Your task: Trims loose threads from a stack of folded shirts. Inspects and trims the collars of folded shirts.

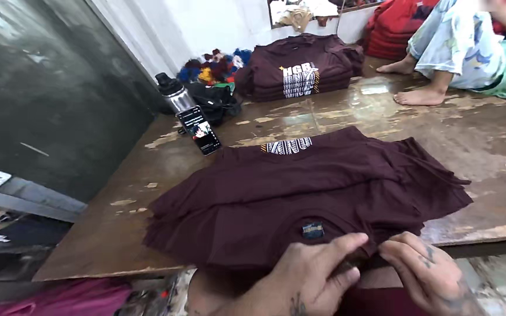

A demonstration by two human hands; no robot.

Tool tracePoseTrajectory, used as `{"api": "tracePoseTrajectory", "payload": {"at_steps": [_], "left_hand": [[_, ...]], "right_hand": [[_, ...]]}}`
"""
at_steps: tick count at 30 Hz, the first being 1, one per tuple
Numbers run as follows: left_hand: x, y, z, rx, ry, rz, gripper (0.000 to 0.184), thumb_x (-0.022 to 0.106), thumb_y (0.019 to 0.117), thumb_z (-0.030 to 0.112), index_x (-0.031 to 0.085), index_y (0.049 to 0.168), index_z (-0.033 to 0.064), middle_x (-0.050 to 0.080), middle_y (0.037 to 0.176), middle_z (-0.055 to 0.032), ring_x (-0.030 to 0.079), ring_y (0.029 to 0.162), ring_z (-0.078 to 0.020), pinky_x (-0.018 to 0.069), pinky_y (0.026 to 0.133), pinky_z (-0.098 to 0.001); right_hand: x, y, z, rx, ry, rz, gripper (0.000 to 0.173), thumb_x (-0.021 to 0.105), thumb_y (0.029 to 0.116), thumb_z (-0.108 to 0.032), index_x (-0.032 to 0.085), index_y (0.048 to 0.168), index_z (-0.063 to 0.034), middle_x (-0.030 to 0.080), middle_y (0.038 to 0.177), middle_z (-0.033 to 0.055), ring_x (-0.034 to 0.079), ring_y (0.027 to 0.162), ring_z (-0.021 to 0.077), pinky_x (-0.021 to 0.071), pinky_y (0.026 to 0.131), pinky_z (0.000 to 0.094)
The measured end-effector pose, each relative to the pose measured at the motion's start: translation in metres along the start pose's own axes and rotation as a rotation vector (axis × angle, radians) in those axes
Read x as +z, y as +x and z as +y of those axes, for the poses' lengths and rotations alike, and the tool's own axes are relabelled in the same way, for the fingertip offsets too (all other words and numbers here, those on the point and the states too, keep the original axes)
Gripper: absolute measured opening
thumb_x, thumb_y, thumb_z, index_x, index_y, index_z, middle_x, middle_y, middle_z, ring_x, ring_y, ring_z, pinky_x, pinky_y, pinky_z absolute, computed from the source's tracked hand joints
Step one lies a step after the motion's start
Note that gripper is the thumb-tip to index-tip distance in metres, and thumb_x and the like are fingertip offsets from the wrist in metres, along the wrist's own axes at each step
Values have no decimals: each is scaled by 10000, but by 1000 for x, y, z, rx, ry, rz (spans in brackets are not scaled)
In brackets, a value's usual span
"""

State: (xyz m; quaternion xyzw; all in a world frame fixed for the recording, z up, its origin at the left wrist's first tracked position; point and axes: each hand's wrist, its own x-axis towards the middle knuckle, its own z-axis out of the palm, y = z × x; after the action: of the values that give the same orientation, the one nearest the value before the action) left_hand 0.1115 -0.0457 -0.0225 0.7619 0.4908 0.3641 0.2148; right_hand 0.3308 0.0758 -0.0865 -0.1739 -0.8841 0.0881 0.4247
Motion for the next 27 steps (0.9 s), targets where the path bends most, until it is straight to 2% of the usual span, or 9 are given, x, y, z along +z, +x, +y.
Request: {"api": "tracePoseTrajectory", "payload": {"at_steps": [2, 3, 5, 7, 10, 18, 22, 24, 27], "left_hand": [[-15, 13, 4, 21, 306, 47, 472, 623, 968, 264, 594, 1385, 44, 712, 843, -62, 661, 620, -185, 536, 513, -374], [-21, 18, 8, 20, 424, 37, 507, 655, 918, 286, 617, 1366, 51, 681, 820, -64, 642, 592, -205, 510, 470, -384], [-25, 27, 13, 67, 578, 26, 408, 621, 896, 277, 697, 1248, 86, 639, 797, -70, 634, 591, -227, 490, 446, -383], [-26, 33, 15, 150, 658, 19, 311, 579, 910, 243, 741, 1137, 105, 655, 799, -74, 649, 628, -243, 492, 472, -379], [-26, 41, 14, 266, 739, -24, 275, 560, 896, 192, 748, 1082, 118, 662, 788, -63, 633, 629, -251, 453, 479, -368], [-16, 45, 13, 287, 836, -60, 259, 591, 828, 91, 767, 1014, 129, 644, 726, -51, 593, 549, -227, 405, 439, -349], [-13, 44, 10, 291, 813, -22, 280, 551, 880, 122, 757, 1069, 125, 635, 745, -53, 578, 564, -225, 390, 453, -345], [-10, 42, 6, 285, 826, -19, 263, 577, 846, 95, 762, 1030, 132, 630, 722, -50, 575, 541, -225, 397, 441, -343], [-16, 36, 0, 201, 740, 27, 277, 576, 863, 115, 758, 1072, 113, 649, 749, -68, 620, 577, -242, 452, 459, -366]], "right_hand": [[-4, -3, -2, -33, 12, -12, 249, 478, 1078, -269, 633, 952, -122, 598, 841, 46, 611, 827, 103, 512, 764, 173], [-4, -3, -4, -46, 19, -5, 237, 483, 1077, -262, 635, 960, -125, 593, 847, 44, 607, 832, 106, 511, 770, 176], [-2, -1, -6, -60, 17, 33, 218, 485, 1073, -248, 628, 967, -123, 595, 854, 47, 610, 830, 117, 518, 766, 193], [-3, 2, -8, -53, -7, 52, 211, 476, 1068, -238, 619, 974, -115, 615, 873, 58, 626, 837, 134, 530, 762, 213], [-8, 5, -9, -45, -36, 53, 217, 457, 1067, -227, 614, 975, -107, 631, 895, 72, 642, 843, 155, 541, 760, 237], [-3, 9, -7, -119, -31, 92, 193, 444, 1048, -181, 599, 954, -116, 610, 844, 54, 619, 795, 165, 519, 716, 259], [1, 11, -8, -100, -9, 108, 243, 414, 1088, -242, 575, 960, -114, 598, 841, 45, 611, 787, 146, 514, 711, 239], [2, 12, -10, -96, 24, 118, 247, 404, 1100, -263, 555, 968, -119, 583, 852, 41, 609, 792, 134, 515, 716, 226], [-4, 10, -13, -76, 126, 98, 328, 360, 1117, -347, 513, 920, -132, 529, 814, 28, 586, 771, 111, 509, 703, 207]]}}
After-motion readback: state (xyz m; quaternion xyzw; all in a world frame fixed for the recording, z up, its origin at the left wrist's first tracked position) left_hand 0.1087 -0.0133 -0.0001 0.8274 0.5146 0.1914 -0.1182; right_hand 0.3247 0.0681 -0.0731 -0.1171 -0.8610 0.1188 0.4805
